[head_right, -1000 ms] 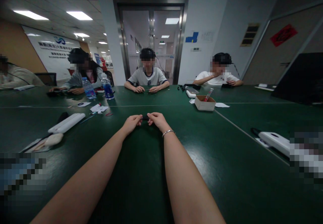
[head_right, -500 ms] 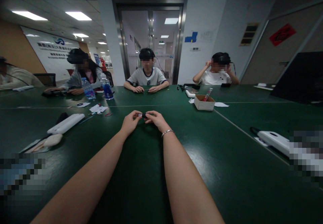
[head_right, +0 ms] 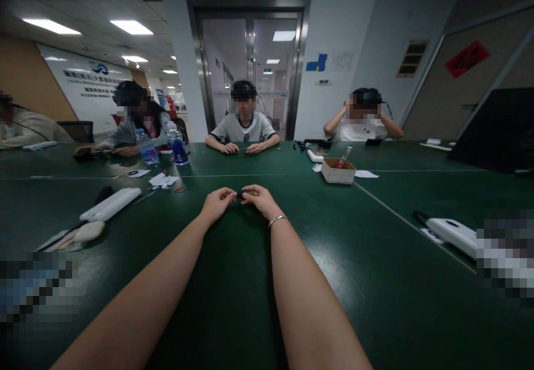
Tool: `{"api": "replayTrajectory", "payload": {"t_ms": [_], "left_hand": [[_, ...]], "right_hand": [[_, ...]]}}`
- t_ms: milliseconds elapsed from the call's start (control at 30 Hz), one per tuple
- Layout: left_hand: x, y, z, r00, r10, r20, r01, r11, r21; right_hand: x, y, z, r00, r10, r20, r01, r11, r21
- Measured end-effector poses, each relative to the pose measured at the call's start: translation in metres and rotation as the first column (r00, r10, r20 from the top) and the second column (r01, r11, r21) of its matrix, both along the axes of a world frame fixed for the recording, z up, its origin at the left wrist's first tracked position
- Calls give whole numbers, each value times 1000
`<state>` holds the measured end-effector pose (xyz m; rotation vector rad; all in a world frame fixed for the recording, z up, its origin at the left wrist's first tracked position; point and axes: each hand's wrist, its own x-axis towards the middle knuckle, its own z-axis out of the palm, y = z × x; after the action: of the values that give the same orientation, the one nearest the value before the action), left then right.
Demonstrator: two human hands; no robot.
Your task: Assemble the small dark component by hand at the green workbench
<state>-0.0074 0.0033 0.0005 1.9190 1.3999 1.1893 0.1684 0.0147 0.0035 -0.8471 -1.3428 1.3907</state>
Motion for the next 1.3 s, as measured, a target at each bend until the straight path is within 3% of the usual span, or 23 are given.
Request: {"api": "replayTrajectory", "payload": {"t_ms": [633,933,1067,1300], "left_hand": [[-3,-2,3,997,-2,-79,-5,996,-92],[-3,4,0,1000,-6,-12,3,981,-195],[-1,3,3,999,32,15,-28,976,-216],[2,6,10,995,2,96,27,955,-294]], "right_hand": [[3,1,-1,998,54,14,-55,998,13],[4,-1,2,994,105,27,-105,994,18],[4,-2,4,993,112,26,-112,994,16],[4,-4,4,994,108,-8,-108,994,24]]}}
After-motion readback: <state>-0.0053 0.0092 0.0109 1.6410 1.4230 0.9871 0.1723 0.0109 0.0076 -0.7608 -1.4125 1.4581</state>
